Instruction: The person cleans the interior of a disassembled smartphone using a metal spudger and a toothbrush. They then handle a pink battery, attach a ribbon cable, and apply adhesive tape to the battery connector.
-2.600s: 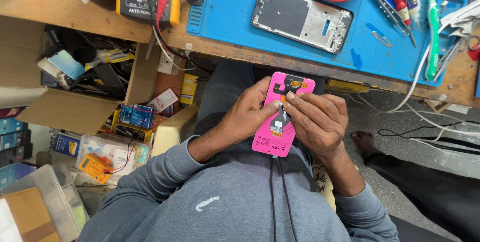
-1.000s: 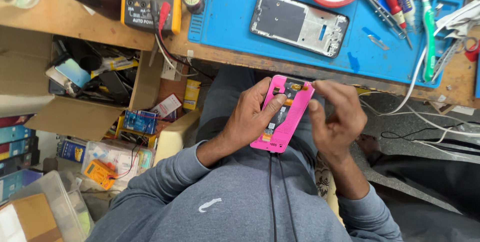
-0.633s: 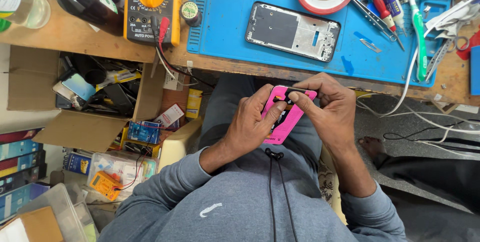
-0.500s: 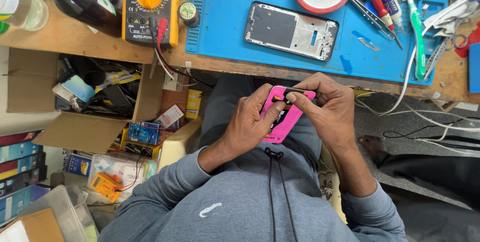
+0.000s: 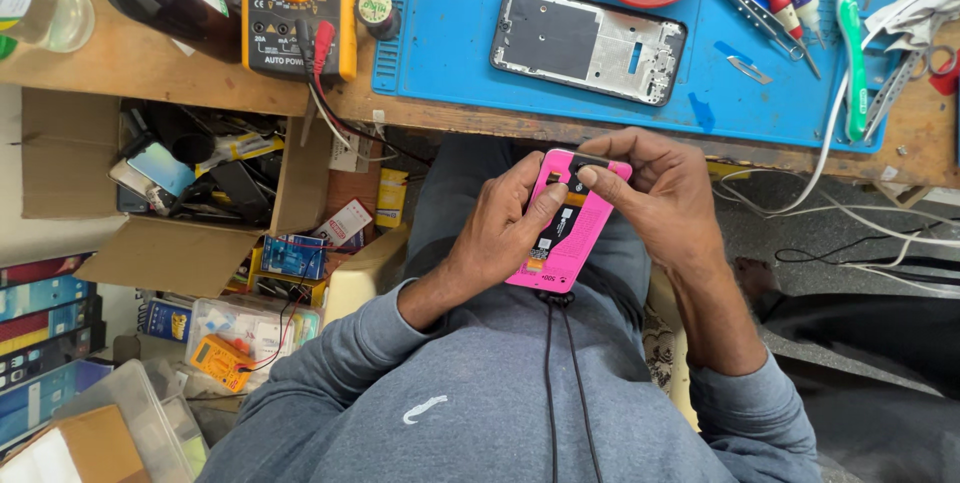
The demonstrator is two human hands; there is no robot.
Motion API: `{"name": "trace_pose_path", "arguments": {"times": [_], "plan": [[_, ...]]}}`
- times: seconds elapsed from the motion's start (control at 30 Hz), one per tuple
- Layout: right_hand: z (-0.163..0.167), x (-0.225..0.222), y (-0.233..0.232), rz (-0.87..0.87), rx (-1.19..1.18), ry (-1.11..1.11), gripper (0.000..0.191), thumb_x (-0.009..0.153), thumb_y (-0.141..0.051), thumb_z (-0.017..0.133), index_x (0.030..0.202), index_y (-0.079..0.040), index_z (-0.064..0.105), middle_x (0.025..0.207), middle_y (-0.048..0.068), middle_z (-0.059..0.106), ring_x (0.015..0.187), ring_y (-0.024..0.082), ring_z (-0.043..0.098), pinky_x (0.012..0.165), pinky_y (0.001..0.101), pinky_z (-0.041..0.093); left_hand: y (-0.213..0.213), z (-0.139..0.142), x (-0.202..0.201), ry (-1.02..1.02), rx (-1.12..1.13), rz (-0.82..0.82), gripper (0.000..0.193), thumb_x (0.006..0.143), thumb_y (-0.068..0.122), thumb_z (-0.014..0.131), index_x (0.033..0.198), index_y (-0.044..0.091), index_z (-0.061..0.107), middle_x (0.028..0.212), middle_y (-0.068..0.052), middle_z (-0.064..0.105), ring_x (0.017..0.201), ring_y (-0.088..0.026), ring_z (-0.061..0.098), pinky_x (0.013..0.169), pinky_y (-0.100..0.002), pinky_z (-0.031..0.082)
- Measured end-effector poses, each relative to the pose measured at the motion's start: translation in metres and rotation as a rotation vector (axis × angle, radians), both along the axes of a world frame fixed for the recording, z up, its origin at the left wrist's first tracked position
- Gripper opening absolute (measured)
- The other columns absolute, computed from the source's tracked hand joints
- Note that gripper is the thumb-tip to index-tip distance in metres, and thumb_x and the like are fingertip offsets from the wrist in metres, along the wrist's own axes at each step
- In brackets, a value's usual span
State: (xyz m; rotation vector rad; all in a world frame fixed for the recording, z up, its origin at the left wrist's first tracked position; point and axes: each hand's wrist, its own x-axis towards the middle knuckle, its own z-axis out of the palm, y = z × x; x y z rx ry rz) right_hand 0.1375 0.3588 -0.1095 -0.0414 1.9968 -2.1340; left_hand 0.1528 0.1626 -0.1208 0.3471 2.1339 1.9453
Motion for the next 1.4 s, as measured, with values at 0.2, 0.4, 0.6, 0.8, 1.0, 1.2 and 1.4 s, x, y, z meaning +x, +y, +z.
{"name": "trace_pose_path", "arguments": {"times": [0.2,0.4,0.6,0.8,1.0,1.2,1.4], "plan": [[-0.006,0.002,-0.009,-0.013,0.031,0.097,0.044,0.086,0.004,0.080,0.125,0.003,0.060,0.108,0.005,0.067,0.098,0.007,0.066,0.085,0.0214,0.057,-0.003,-0.004,0.001,-0.021,0.179,-0.045,0.027,0.112,0.019,0.048,0.126,-0.001,0.060,0.100,-0.004,0.069,0.092,-0.007,0.060,0.082,-0.027,0.053],[-0.012,0.005,-0.006,-0.087,0.073,0.036,0.031,0.088,0.000,0.079,0.116,0.004,0.066,0.100,0.004,0.071,0.088,0.005,0.066,0.076,0.0200,0.056,-0.003,-0.005,0.001,-0.042,0.176,-0.050,0.028,0.111,0.018,0.045,0.127,-0.001,0.060,0.106,-0.006,0.069,0.099,-0.008,0.062,0.087,-0.027,0.053],[-0.011,0.006,-0.004,-0.145,0.051,0.010,0.027,0.097,-0.004,0.071,0.122,0.006,0.070,0.097,0.005,0.074,0.084,0.006,0.067,0.074,0.0201,0.055,-0.005,-0.004,-0.002,-0.062,0.196,-0.054,0.028,0.110,0.016,0.045,0.127,-0.001,0.060,0.109,-0.007,0.069,0.100,-0.010,0.063,0.089,-0.028,0.053],[0.022,-0.003,0.012,-0.192,0.274,0.304,0.039,0.102,-0.008,0.065,0.140,0.000,0.061,0.109,0.007,0.076,0.101,0.013,0.072,0.089,0.0257,0.056,-0.018,0.005,-0.015,-0.097,0.377,-0.050,0.031,0.110,0.015,0.045,0.133,-0.001,0.058,0.121,-0.007,0.068,0.111,-0.011,0.063,0.098,-0.027,0.052],[0.039,-0.041,0.032,-0.209,0.980,0.869,0.051,0.085,-0.012,0.080,0.133,-0.003,0.064,0.120,0.020,0.072,0.109,0.038,0.067,0.094,0.0449,0.052,-0.045,0.025,-0.044,-0.175,0.548,0.042,0.028,0.109,0.011,0.049,0.132,-0.001,0.059,0.120,-0.007,0.068,0.107,-0.012,0.066,0.095,-0.029,0.055],[0.052,-0.074,0.078,-0.441,0.927,0.708,0.026,0.096,-0.012,0.075,0.122,-0.006,0.075,0.112,0.016,0.075,0.097,0.031,0.074,0.084,0.0403,0.057,-0.073,0.043,-0.067,-0.152,0.628,0.070,0.020,0.108,0.006,0.056,0.126,-0.001,0.060,0.113,-0.009,0.071,0.098,-0.013,0.069,0.087,-0.030,0.058],[0.058,-0.106,0.093,-0.333,0.992,0.653,0.021,0.095,-0.014,0.075,0.113,-0.004,0.077,0.105,0.016,0.076,0.085,0.027,0.076,0.077,0.0372,0.059,-0.063,0.041,-0.073,-0.203,0.710,0.107,0.024,0.100,0.002,0.060,0.124,0.000,0.059,0.113,-0.009,0.072,0.100,-0.013,0.070,0.090,-0.030,0.059]]}}
